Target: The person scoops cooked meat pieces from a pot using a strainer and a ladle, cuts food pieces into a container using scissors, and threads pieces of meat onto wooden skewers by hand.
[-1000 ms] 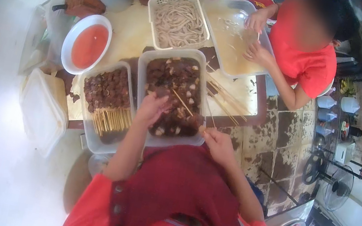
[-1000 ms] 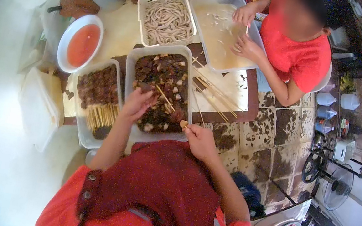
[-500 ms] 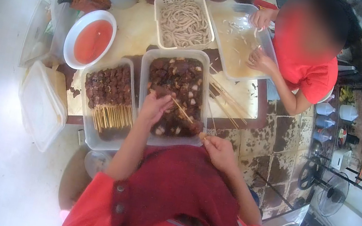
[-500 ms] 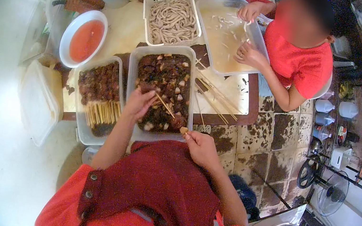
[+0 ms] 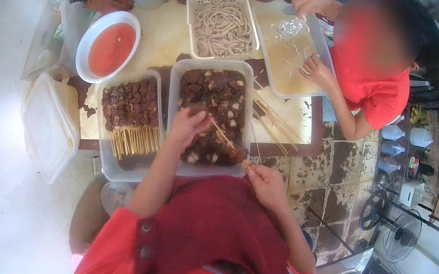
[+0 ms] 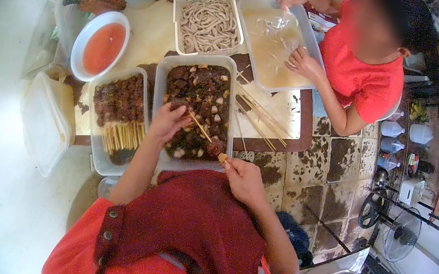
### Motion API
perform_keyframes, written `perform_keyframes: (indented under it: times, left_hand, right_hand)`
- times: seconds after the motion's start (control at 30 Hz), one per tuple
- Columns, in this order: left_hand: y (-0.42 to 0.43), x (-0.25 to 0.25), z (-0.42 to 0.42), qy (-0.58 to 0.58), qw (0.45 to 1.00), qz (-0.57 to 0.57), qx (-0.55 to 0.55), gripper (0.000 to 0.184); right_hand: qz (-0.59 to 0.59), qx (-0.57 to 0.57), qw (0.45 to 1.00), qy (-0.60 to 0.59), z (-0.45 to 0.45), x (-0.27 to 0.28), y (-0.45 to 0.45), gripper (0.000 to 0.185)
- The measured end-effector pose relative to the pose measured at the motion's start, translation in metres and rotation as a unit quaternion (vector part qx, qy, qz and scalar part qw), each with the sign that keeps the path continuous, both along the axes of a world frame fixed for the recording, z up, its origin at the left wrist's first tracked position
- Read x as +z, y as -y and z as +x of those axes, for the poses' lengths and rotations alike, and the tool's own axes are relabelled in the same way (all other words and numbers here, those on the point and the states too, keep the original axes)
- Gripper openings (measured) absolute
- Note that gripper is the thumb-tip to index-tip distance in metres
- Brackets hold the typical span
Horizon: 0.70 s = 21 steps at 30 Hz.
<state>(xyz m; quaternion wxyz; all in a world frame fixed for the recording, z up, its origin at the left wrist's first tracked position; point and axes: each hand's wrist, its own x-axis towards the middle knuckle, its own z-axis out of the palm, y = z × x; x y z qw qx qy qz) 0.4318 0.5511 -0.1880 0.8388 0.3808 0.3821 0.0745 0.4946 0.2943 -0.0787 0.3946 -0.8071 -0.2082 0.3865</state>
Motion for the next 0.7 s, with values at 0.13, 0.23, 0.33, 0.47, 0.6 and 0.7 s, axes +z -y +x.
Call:
perform_keyframes:
  times: [0.13,0.23,0.33,0.47,0.6,0.7]
  left_hand:
    - [-0.001,0.003,0.000,0.013,1.000,-0.011,-0.021,0.018]
    - [0.000,0.005,0.000,0.016,0.999,-0.022,-0.022,0.016]
    - [0.001,0.007,0.000,0.000,1.000,-0.020,-0.021,0.015]
    - [0.005,0.008,0.000,0.006,1.000,-0.017,-0.004,0.015]
    - [0.006,0.002,0.000,0.003,1.000,-0.021,-0.005,0.015]
    - [0.004,-0.003,-0.002,-0.003,1.000,-0.021,-0.020,0.017]
  right_hand:
    - [-0.013,0.022,1.000,0.000,0.003,-0.006,0.002,0.023]
    - [-0.020,0.022,1.000,-0.004,0.005,-0.006,0.003,0.023]
    - [-0.039,0.009,0.999,-0.006,0.007,-0.005,0.003,0.022]
    - [-0.057,0.024,0.998,0.005,0.010,0.008,0.000,0.022]
    - [-0.066,0.051,0.996,0.027,0.012,0.015,-0.002,0.023]
    - [-0.079,0.070,0.994,0.029,0.013,0.012,-0.002,0.024]
